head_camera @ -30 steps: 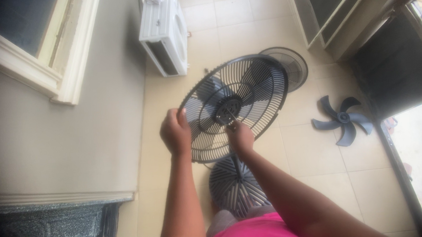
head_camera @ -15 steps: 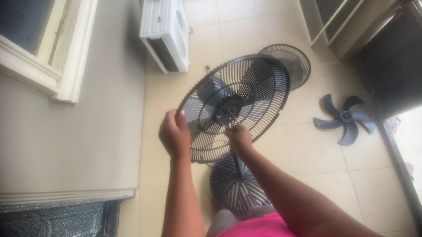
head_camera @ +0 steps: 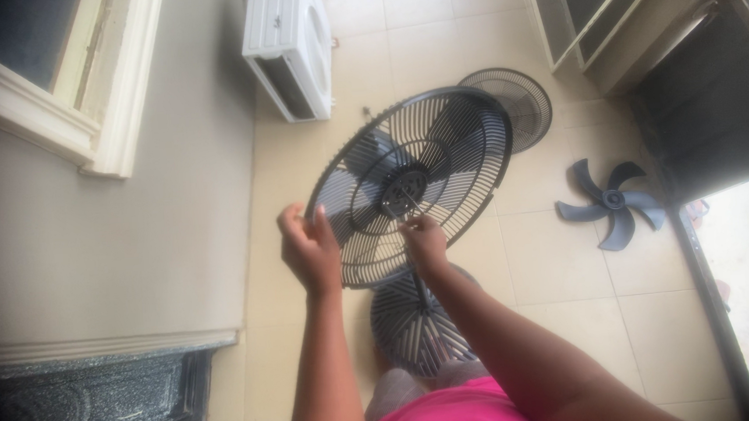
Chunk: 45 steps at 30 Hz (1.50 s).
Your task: The person assembles a standing fan by attaching the fan blades to the motor hub and securing the front protective cage. They use a screwdriver to tighten the central nut and fasten the cage screws, completing the assembly of the fan head.
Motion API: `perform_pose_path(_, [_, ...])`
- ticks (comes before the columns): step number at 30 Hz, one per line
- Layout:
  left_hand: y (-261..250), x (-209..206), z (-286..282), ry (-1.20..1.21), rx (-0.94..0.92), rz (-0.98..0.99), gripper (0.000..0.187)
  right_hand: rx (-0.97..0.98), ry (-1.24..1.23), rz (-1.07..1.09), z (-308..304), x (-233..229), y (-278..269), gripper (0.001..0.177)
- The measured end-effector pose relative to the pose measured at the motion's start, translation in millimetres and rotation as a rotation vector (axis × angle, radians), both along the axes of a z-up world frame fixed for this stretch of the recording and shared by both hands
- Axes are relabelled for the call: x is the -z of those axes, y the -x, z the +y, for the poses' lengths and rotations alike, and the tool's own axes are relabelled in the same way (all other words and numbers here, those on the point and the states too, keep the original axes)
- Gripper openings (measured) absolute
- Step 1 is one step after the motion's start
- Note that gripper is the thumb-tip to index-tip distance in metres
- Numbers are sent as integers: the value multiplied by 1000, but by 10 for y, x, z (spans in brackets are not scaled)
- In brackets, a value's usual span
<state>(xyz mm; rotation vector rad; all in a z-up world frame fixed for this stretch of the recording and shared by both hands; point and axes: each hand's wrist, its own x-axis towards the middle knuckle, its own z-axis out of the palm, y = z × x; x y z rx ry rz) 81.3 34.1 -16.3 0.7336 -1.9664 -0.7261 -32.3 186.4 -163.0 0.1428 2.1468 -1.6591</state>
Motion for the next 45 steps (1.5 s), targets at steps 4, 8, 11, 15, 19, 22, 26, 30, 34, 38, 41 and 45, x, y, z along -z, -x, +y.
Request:
perform_pose_path(4, [-99, 415, 105, -10, 6, -244, 32, -18, 185, -366, 28, -4, 34, 31])
perform_pose_path(8, [-138, 758, 279, -155, 215, -444, 28, -88, -241, 146, 59, -155, -61, 24])
perform_pose_path(11, [-13, 863, 353, -388, 219, -545, 34, -77, -242, 287, 67, -226, -98, 23])
perform_pose_path(15, [170, 986, 310, -427, 223, -731, 50, 12, 315, -323, 80, -201, -146, 26])
perform_pose_path(19, [309, 1060, 294, -419, 175, -687, 55, 18, 252, -231, 50, -401, -202, 24])
perform_pose_path(22, [319, 1005, 294, -453, 157, -770, 56, -9, 121, -114, 37, -573, -197, 29])
perform_pose_path(26, [292, 946, 293, -356, 164, -881, 55, 77, 394, -276, 23, -603, -168, 28])
perform_pose_path(30, [261, 989, 279, -254, 170, -738, 53, 98, 406, -497, -43, -575, -115, 28])
perform_pose_path(34, [260, 924, 278, -252, 190, -913, 54, 102, 293, -308, -127, -589, -104, 23])
perform_pose_path(38, [318, 890, 290, -259, 173, -916, 56, -130, -303, 438, -89, -632, -185, 14])
perform_pose_path(41, [390, 931, 275, -286, 142, -873, 54, -48, -124, 507, -79, -526, -194, 13])
perform_pose_path(45, [396, 950, 245, -195, 162, -827, 48, 40, 289, -510, -23, -233, -16, 25])
